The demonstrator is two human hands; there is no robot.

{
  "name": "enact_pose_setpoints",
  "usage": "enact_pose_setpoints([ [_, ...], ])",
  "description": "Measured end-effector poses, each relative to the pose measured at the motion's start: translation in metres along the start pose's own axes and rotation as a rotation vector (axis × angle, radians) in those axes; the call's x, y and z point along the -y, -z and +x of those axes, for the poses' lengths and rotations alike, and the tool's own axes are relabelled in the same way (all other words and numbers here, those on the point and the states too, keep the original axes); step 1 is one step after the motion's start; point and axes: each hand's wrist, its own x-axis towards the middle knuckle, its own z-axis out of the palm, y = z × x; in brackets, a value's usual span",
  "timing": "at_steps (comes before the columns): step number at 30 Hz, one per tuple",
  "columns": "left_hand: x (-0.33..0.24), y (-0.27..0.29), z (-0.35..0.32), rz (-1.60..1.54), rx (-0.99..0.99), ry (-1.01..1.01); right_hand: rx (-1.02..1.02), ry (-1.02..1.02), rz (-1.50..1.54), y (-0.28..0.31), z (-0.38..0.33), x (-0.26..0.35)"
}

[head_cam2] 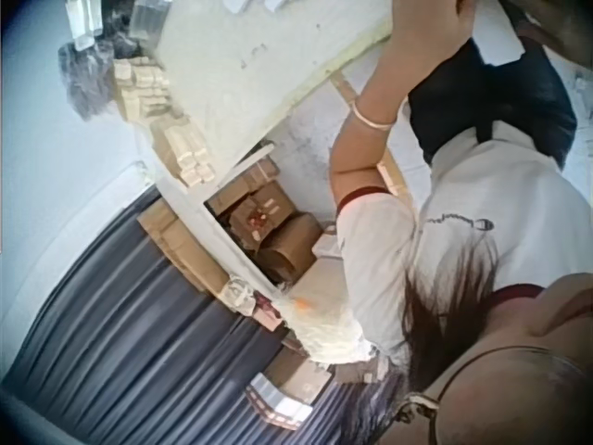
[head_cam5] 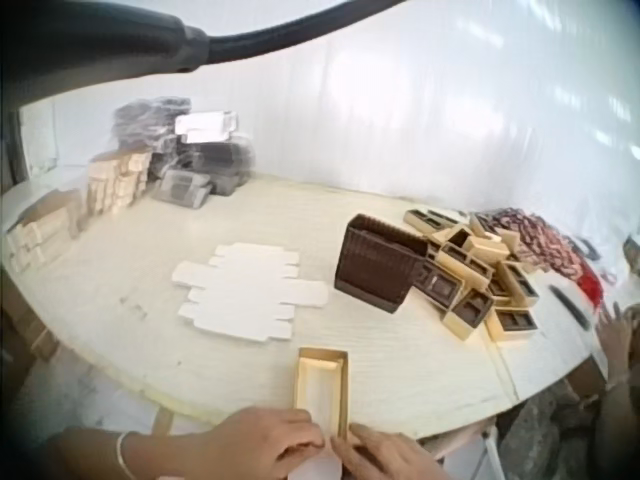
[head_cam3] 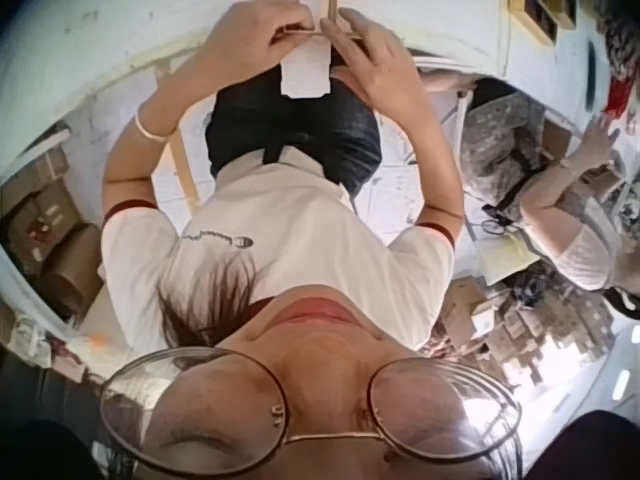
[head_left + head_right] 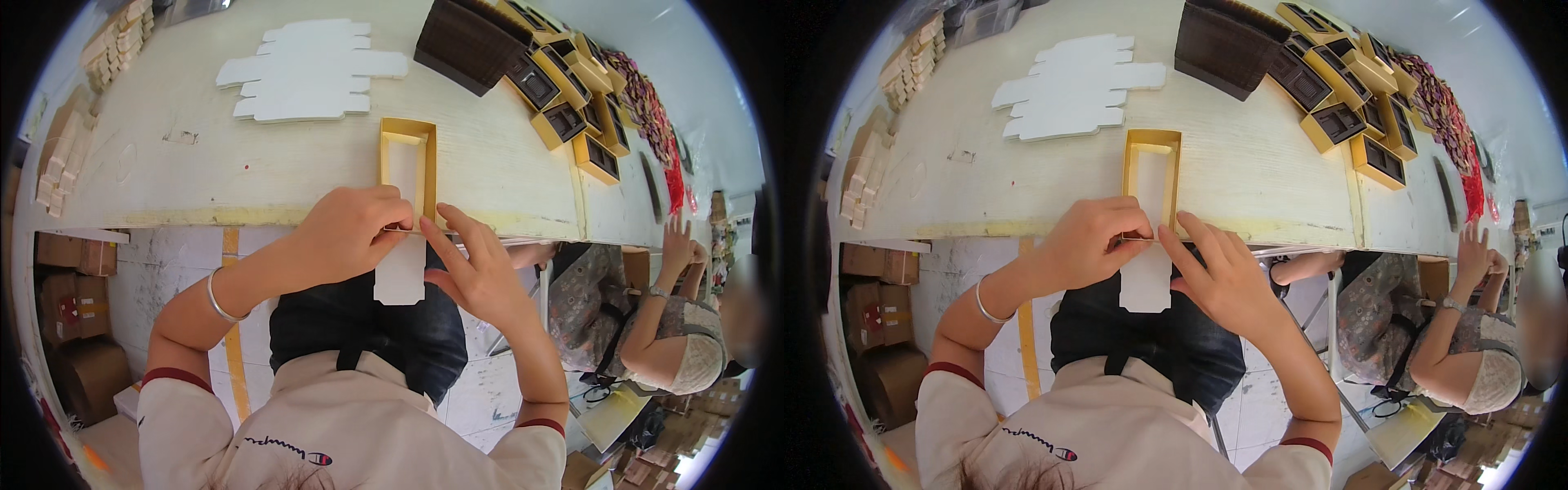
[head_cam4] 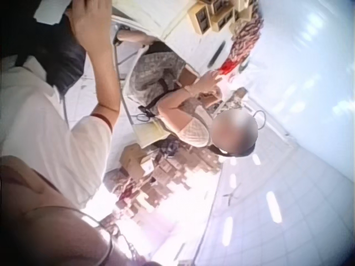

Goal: The person folds flat white cardboard pieces into small rectangular boxes and inserts dark brown inserts into each box. The person repeats this process multiple times, stacking completed boxes on the table.

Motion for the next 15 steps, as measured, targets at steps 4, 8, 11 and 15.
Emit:
enact_pose_setpoints([
  [4, -0.001, 0.013, 0.007, -0.317, 0.187, 0.248, -0.145, 0.009, 0.290, -0.024, 0.006, -0.023],
  [8, 0.003, 0.024, 0.010, -0.539, 0.228, 0.317, -0.251, -0.105, 0.522, -0.032, 0.015, -0.022],
  [11, 0.007, 0.014, 0.003, -0.463, 0.140, 0.244, -0.378, -0.366, 0.821, -0.036, 0.018, -0.012],
  [15, 0.002, -0.004, -0.003, -0.444, -0.109, 0.166, -0.434, -0.256, 0.482, -0.042, 0.022, -0.013],
])
